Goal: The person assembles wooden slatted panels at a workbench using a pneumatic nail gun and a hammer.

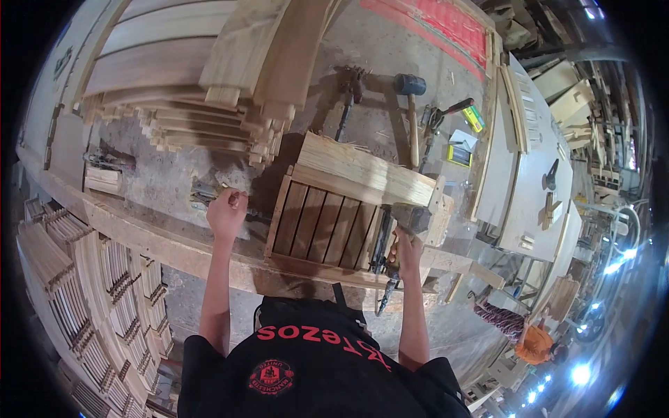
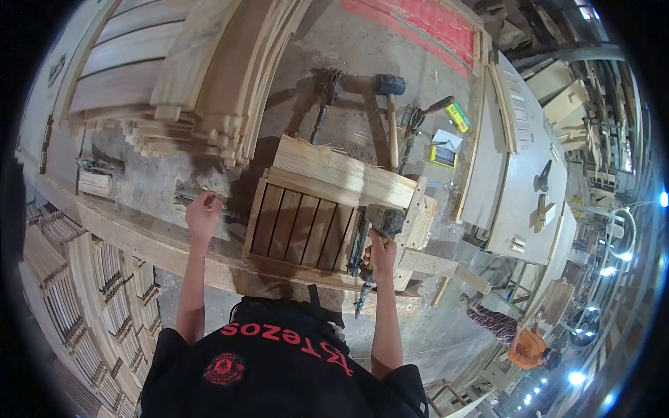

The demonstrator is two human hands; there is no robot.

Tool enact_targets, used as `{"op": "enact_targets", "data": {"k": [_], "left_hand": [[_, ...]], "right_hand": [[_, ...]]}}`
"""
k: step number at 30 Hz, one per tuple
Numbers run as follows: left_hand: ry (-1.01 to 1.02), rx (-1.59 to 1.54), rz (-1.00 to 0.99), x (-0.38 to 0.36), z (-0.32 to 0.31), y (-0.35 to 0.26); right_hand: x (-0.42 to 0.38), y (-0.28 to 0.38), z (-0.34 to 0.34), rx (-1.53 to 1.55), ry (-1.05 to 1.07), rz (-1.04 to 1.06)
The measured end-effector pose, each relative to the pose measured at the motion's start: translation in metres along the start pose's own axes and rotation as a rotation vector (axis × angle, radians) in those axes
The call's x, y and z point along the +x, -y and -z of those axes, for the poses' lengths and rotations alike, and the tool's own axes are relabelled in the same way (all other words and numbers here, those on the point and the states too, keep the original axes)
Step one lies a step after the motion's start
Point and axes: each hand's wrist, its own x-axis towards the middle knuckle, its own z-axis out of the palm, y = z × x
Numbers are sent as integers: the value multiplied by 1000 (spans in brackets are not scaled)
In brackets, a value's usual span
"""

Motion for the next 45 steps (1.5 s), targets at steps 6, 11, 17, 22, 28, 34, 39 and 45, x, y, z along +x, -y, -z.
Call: {"op": "enact_targets", "data": {"k": [6, 11, 17, 22, 28, 34, 39, 45], "left_hand": [[-80, -99, -25, -1, -3, 1], [-261, -127, -6, -3, -11, 8], [-293, -131, 22, -2, -10, 2], [-294, -112, -10, -2, -12, 8], [-335, -160, -67, -2, -11, 4], [-470, -188, -199, 0, -14, 7], [-483, -172, -185, 2, -13, 4], [392, 234, -55, 14, 22, -6]], "right_hand": [[-8, 6, -18, 24, 137, 38], [4, 0, -50, -98, 324, 58], [-5, 21, -76, -155, 426, 123], [-13, 24, -83, -170, 367, 120], [-16, 28, -99, -250, 387, 132], [-20, 43, -154, -278, 467, 171], [-30, 57, -163, -435, 464, 195], [-77, 14, -122, -608, 639, 357]]}}
